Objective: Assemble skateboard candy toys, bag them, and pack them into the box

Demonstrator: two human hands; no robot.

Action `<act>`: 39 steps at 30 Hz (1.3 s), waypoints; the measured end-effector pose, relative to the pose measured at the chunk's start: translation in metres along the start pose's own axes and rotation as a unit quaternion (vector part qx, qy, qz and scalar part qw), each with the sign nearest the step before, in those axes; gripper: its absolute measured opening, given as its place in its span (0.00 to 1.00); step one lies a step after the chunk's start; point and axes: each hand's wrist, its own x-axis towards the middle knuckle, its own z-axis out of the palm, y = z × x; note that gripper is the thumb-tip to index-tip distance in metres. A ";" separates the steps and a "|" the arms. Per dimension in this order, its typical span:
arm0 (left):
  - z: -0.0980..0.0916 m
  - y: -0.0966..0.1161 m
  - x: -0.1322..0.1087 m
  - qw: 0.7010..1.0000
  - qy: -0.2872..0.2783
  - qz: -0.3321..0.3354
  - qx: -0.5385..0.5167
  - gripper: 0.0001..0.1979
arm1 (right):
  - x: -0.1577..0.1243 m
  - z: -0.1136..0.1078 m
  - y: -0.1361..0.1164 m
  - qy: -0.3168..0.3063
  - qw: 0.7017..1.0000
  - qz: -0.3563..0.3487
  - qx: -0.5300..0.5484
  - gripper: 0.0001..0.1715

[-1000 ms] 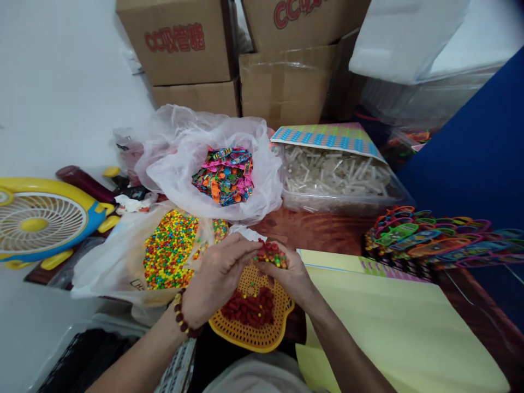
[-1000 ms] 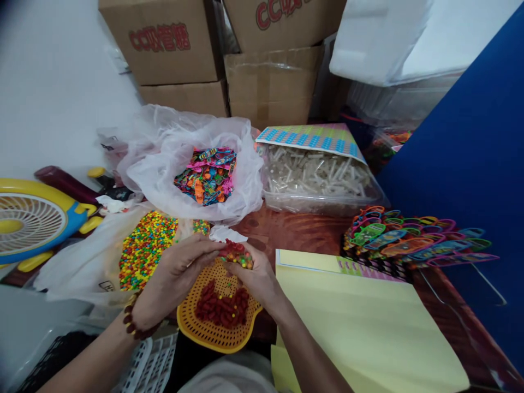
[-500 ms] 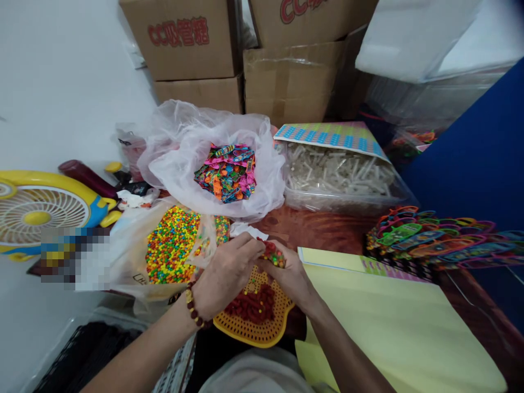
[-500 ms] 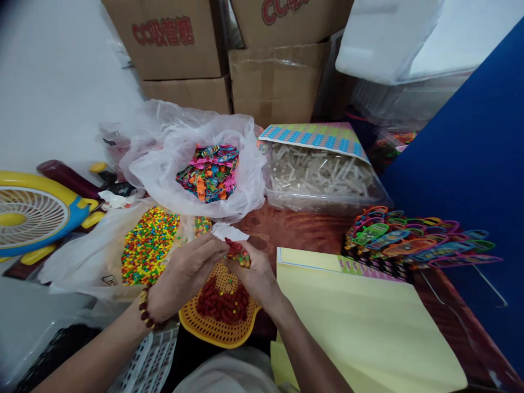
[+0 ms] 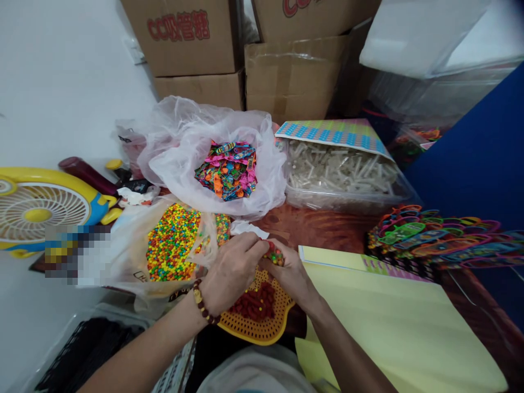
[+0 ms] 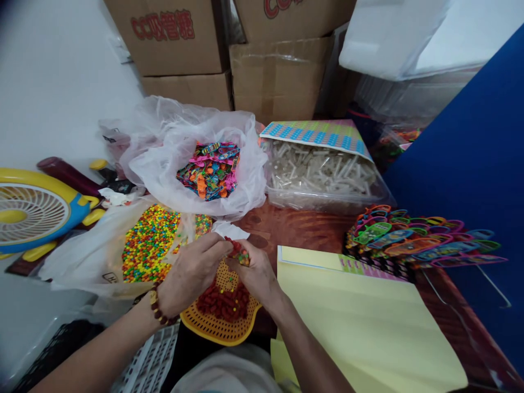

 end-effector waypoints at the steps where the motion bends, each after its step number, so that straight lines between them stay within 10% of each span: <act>1: -0.001 0.000 0.001 1.000 -0.001 0.007 0.017 0.09 | 0.000 0.001 -0.001 -0.001 1.000 0.000 -0.003 0.05; 39: 0.023 -0.015 0.002 0.984 0.173 0.007 0.031 0.02 | 0.002 0.016 0.000 -0.007 0.991 0.053 0.124 0.09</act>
